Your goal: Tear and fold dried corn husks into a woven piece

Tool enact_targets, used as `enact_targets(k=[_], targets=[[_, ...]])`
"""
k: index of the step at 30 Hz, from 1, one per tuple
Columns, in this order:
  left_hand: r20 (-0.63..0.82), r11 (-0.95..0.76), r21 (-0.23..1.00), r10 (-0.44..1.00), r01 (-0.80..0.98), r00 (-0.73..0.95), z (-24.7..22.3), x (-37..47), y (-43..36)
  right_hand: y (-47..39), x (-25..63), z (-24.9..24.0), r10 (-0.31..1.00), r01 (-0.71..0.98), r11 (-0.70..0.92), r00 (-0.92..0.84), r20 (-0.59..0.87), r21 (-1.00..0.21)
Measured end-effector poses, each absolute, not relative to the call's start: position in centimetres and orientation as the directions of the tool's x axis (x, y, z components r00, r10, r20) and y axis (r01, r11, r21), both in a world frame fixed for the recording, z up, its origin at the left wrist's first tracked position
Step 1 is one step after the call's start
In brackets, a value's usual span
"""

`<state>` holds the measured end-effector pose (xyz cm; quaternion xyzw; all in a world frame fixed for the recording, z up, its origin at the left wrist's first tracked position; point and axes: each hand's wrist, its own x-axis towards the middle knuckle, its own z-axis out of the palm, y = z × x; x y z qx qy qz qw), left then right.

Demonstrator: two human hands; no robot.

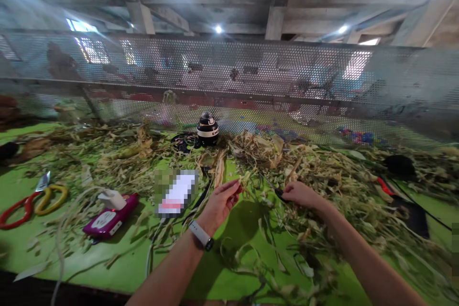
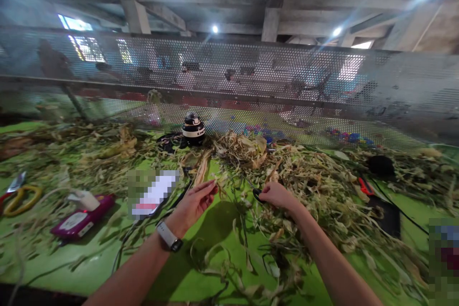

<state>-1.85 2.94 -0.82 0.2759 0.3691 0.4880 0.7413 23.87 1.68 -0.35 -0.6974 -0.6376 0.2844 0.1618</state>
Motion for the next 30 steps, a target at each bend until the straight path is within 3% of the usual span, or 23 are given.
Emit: enact_targets(k=[5,11,21,30], targets=[[-0.284,0.380,0.730,0.924,-0.568,0.255,-0.7,-1.7,2.7,0.7,23.7,-0.6,0.996,0.650,-0.075,0.007,-0.092,-0.756],[-0.290,0.371,0.714,0.928,-0.593,0.232,-0.8,-1.6,2.7,-0.2,22.7,0.1,0.998,0.541,0.038,0.014,0.054,-0.840],[-0.269,0.299,0.739,0.953,-0.603,0.142,-0.8,-1.9,2.8,-1.9,20.5,1.3,0.984,0.745,0.178,-0.148,0.100,-0.643],[-0.185,0.274,0.810,0.958,-0.519,0.218,-0.6,-1.6,2.1,-1.8,20.6,0.9,0.984,0.761,0.178,-0.128,0.123,-0.624]])
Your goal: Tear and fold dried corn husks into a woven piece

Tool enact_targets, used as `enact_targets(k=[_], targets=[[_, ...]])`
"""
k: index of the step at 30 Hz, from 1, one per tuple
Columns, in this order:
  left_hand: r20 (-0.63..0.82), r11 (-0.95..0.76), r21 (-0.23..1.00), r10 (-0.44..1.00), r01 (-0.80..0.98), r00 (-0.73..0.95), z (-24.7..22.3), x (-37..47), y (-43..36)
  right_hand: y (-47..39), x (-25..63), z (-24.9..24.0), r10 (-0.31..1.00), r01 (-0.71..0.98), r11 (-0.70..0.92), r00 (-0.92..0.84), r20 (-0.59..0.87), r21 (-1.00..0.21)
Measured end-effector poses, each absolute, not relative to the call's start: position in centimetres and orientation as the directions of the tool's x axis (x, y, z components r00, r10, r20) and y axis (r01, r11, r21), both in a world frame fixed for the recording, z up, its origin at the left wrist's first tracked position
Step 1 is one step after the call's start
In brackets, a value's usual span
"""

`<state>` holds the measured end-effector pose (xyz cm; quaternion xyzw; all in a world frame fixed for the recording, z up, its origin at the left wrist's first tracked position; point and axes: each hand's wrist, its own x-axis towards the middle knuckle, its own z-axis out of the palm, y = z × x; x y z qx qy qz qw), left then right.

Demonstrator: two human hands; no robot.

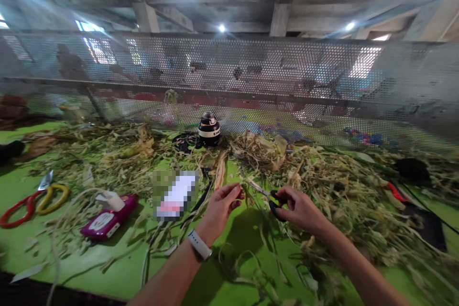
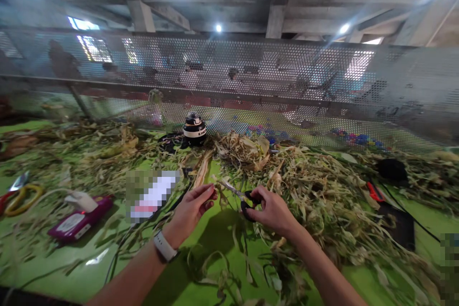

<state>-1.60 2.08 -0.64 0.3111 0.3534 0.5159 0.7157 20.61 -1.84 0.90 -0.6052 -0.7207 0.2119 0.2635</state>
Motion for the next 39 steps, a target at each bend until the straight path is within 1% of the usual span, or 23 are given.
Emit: enact_targets(k=[8,14,24,29,32,35,37,39], targets=[[-0.187,0.299,0.832,0.944,-0.468,0.271,-0.7,-1.4,1.9,-1.9,20.3,0.5,0.973,0.808,0.223,-0.152,0.173,-0.545],[-0.190,0.306,0.840,0.940,-0.448,0.284,-0.7,-1.4,1.8,-2.1,20.0,0.7,0.976,0.823,0.206,-0.135,0.169,-0.530],[-0.226,0.362,0.785,0.923,-0.503,0.311,-0.2,-1.4,1.6,-2.0,19.9,0.1,0.975,0.791,0.214,-0.141,0.170,-0.574],[-0.236,0.374,0.779,0.918,-0.503,0.318,-0.2,-1.4,1.7,-1.9,20.0,-0.4,0.972,0.765,0.229,-0.144,0.187,-0.602],[-0.230,0.366,0.791,0.920,-0.489,0.318,-0.2,-1.5,1.7,-1.8,19.9,-0.3,0.973,0.739,0.220,-0.119,0.198,-0.637],[-0.214,0.342,0.823,0.926,-0.453,0.310,-0.1,-1.8,1.9,-1.9,19.9,0.6,0.983,0.640,0.179,-0.081,0.166,-0.748],[-0.195,0.315,0.848,0.933,-0.425,0.301,0.0,-2.1,2.1,-2.2,20.1,1.5,0.993,0.507,0.099,-0.099,0.056,-0.856],[-0.165,0.281,0.873,0.939,-0.399,0.302,0.0,-2.4,2.3,-2.5,20.6,2.2,0.975,0.357,-0.005,-0.205,-0.084,-0.934]])
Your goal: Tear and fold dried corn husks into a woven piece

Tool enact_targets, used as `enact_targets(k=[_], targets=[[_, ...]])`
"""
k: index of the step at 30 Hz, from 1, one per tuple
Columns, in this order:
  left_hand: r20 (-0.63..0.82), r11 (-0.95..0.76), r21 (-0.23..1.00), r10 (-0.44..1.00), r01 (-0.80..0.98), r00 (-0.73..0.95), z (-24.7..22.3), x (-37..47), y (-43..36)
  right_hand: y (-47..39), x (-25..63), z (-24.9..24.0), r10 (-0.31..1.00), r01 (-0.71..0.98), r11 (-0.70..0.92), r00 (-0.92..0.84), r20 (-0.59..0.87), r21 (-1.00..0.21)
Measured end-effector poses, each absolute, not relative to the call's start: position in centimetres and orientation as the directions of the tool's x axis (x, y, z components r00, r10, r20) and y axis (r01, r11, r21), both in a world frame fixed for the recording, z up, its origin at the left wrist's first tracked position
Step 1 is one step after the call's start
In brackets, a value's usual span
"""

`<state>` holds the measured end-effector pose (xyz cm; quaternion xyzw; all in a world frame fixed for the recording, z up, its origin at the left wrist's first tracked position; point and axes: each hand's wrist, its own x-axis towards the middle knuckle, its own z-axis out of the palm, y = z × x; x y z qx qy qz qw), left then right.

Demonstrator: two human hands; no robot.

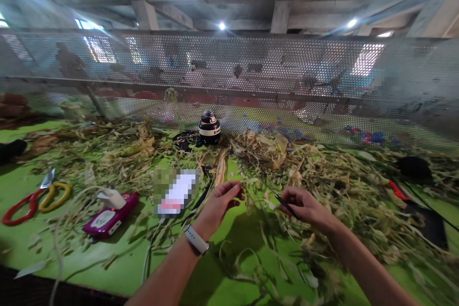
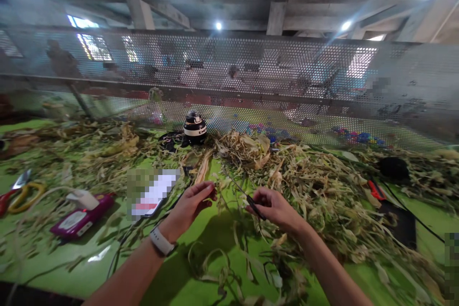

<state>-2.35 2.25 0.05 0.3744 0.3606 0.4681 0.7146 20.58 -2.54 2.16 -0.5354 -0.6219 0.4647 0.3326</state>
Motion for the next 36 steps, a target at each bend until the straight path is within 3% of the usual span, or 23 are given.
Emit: enact_targets(k=[3,9,19,36], targets=[[-0.091,0.209,0.914,0.940,-0.348,0.328,0.0,-2.6,2.4,-2.8,21.4,2.4,0.917,0.231,-0.138,-0.337,-0.212,-0.963],[-0.008,0.110,0.951,0.944,-0.290,0.329,-0.1,-2.7,2.5,-2.8,21.8,2.6,0.892,0.173,-0.241,-0.349,-0.288,-0.955],[0.015,0.084,0.960,0.937,-0.268,0.350,-0.3,-2.7,2.5,-2.7,21.9,2.9,0.865,0.277,-0.179,-0.414,-0.285,-0.944],[-0.018,0.131,0.953,0.926,-0.275,0.378,0.2,-2.4,2.0,-2.6,21.9,2.3,0.856,0.241,-0.163,-0.448,-0.258,-0.957]])
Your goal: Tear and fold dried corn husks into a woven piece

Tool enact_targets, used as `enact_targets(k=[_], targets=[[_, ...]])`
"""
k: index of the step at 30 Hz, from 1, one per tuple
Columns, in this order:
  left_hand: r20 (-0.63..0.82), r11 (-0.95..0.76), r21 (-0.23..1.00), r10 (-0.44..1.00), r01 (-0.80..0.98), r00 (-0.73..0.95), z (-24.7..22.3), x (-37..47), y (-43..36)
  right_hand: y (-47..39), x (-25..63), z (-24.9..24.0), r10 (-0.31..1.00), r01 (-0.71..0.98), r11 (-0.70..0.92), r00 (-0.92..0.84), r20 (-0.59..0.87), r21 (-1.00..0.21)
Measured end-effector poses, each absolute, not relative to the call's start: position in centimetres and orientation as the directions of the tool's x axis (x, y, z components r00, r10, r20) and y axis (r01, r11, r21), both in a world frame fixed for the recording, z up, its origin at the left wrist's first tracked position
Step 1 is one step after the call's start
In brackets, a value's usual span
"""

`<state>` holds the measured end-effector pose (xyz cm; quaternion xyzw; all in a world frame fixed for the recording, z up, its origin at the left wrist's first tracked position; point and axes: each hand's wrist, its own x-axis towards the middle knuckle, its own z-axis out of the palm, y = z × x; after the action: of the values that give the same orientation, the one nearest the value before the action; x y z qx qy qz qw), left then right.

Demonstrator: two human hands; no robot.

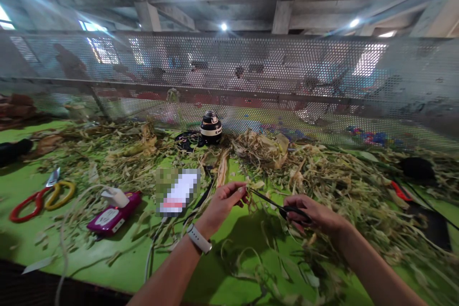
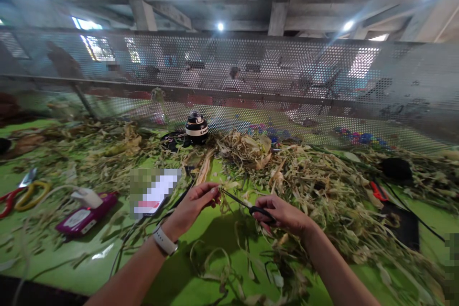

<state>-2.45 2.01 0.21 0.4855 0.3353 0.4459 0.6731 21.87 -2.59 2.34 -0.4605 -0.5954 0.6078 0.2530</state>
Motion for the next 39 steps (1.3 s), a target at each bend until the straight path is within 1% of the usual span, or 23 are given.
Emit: enact_targets(k=[7,14,22,28,34,38,39], targets=[[-0.016,0.127,0.957,0.920,-0.259,0.392,0.1,-2.3,1.8,-2.3,22.3,1.2,0.857,0.201,-0.162,-0.457,-0.239,-0.966],[-0.017,0.128,0.959,0.917,-0.255,0.399,0.0,-2.2,1.7,-2.3,21.9,0.7,0.840,0.174,-0.197,-0.477,-0.257,-0.965],[-0.005,0.113,0.964,0.912,-0.239,0.411,-0.5,-2.2,2.0,-2.3,21.5,0.6,0.843,0.160,-0.181,-0.483,-0.237,-0.970],[-0.005,0.110,0.967,0.908,-0.228,0.418,-0.6,-2.1,2.0,-2.4,20.6,1.1,0.870,0.161,-0.173,-0.437,-0.227,-0.972],[-0.008,0.111,0.968,0.910,-0.226,0.414,-0.1,-2.3,1.9,-2.7,20.7,2.1,0.897,0.197,-0.123,-0.398,-0.194,-0.973],[0.022,0.101,0.969,0.872,-0.224,0.488,-0.3,-2.8,2.2,-3.0,22.6,4.0,0.913,0.282,-0.016,-0.386,-0.129,-0.959],[0.024,0.101,0.971,0.859,-0.215,0.511,-0.3,-2.9,2.2,-3.0,23.1,4.4,0.909,0.314,-0.004,-0.394,-0.134,-0.950]])
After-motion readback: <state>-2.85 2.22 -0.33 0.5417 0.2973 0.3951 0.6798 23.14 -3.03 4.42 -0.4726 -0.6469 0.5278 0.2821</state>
